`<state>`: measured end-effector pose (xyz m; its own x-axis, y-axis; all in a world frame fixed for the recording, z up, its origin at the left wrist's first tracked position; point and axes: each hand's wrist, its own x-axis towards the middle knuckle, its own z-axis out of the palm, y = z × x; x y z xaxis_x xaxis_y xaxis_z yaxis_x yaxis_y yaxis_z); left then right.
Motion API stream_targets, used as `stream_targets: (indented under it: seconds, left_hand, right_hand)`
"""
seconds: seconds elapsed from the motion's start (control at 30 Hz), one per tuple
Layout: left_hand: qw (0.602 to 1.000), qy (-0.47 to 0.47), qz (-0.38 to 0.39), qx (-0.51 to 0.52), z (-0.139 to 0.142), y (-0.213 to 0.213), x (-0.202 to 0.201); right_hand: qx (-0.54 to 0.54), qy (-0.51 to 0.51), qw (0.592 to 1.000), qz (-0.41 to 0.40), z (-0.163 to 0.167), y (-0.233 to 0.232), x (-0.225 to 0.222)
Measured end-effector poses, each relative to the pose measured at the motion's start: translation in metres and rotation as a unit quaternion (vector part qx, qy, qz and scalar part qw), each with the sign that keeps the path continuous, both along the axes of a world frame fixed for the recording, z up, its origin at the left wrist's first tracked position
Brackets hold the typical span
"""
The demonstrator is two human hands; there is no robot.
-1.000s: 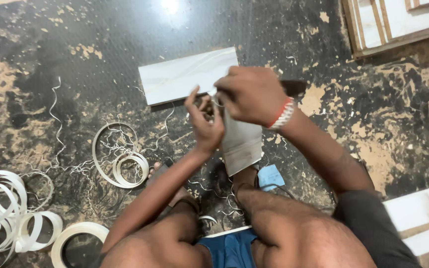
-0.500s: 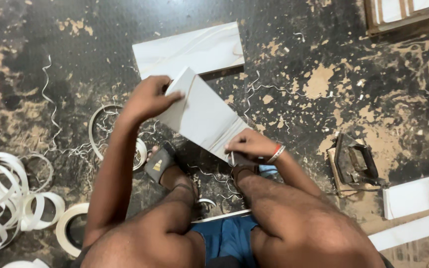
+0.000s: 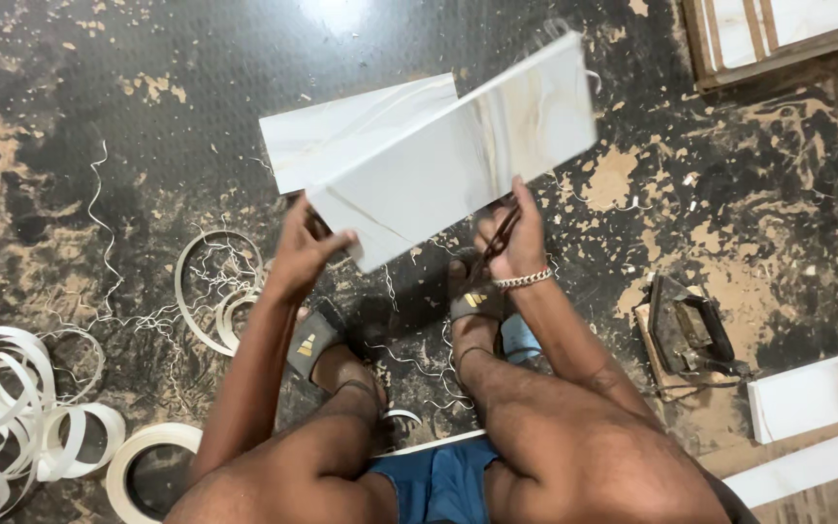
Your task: The person applies white edge banding to the edges of rectangular boards. They align the tape, press it down, and use a hot iron to bond it, then trim excess and fold the ends. The person repeats this process on multiple boards.
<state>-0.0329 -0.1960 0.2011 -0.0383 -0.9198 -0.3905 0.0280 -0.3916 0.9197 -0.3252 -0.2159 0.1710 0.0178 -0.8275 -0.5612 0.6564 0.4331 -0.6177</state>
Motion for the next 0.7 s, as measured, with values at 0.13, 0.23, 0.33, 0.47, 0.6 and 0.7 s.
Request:
stream_targets:
  seconds: [0.13, 0.23, 0.33, 0.47, 0.6, 0.7]
  left_hand:
    - [0.997, 0.002, -0.079, 0.014, -0.046, 0.016, -0.001]
    - [0.989, 0.098, -0.108, 0.009, -0.060, 0.014, 0.000]
    - [0.989, -0.062, -0.126, -0.040, -0.061, 0.003, -0.033]
    - [0.979, -0.067, 0.035, -0.187, -0.063, -0.002, -0.094]
    - [0.966, -0.057, 0.043, -0.250, -0.068, 0.011, -0.108]
    - [0.993, -0.036, 0.004, -0.109, -0.068, 0.018, -0.108]
  right_hand:
    - [-0.133, 0.195, 0.972, -0.022, -0.018, -0.002, -0.013]
    - [-0.248, 0.220, 0.943, -0.043, -0.032, -0.001, -0.025]
    - [-0.311, 0.302, 0.901, 0.029, -0.040, 0.001, -0.031]
    - [-0.282, 0.388, 0.863, 0.157, -0.043, 0.020, -0.030]
    - [-0.260, 0.453, 0.825, 0.215, -0.024, 0.028, -0.044]
    - [-0.256, 0.397, 0.859, 0.198, 0.002, 0.018, -0.064]
